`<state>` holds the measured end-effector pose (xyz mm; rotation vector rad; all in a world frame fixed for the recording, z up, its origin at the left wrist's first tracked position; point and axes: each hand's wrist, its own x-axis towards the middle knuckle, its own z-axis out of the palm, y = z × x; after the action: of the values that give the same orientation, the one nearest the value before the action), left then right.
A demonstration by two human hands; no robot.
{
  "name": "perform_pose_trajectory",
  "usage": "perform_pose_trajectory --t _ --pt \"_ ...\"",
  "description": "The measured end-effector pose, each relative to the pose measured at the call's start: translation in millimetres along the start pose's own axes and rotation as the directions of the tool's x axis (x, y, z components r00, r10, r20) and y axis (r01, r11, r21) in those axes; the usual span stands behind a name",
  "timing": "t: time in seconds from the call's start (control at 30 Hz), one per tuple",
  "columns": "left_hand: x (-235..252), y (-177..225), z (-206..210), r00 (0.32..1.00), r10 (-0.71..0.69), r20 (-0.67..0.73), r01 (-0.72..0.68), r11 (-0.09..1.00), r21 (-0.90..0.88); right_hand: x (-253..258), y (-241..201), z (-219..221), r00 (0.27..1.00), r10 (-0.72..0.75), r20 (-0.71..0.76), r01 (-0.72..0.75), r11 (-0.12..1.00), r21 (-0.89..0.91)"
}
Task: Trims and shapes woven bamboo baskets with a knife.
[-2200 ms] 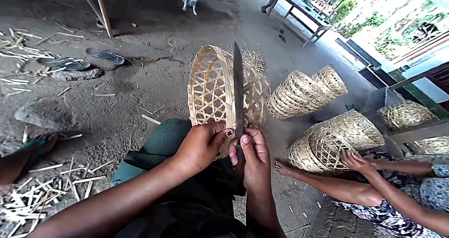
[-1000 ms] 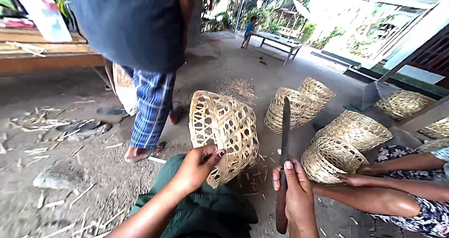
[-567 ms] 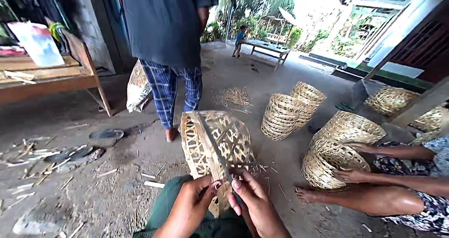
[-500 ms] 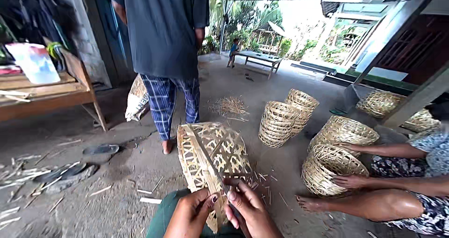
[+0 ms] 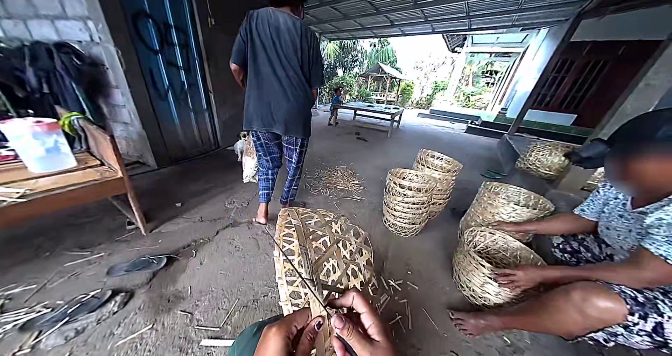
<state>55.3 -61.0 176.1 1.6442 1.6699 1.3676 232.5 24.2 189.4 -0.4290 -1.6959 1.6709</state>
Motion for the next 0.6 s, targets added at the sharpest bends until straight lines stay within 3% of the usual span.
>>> perform_pose_trajectory --t 0.23,0.4,0.6 --pt "1.6 1.1 5.8 0.999 -0.028 -0.038 0.029 0.999 0.035 0.3 5.7 3.5 0.996 -0.087 -0.030 0.067 0.909 -0.411" --pt "3.1 -2.6 15.0 0.988 -0.025 -0.150 0.023 1.000 -0.013 2.7 3.4 4.7 0.979 -0.197 -0.047 0.092 0.640 -0.763" --pt "0.0 -14.9 19.0 0.971 0.034 -0.238 -0.054 0.996 -0.077 2.2 5.5 8.2 0.914 -0.405 0.031 0.220 0.431 -0.875"
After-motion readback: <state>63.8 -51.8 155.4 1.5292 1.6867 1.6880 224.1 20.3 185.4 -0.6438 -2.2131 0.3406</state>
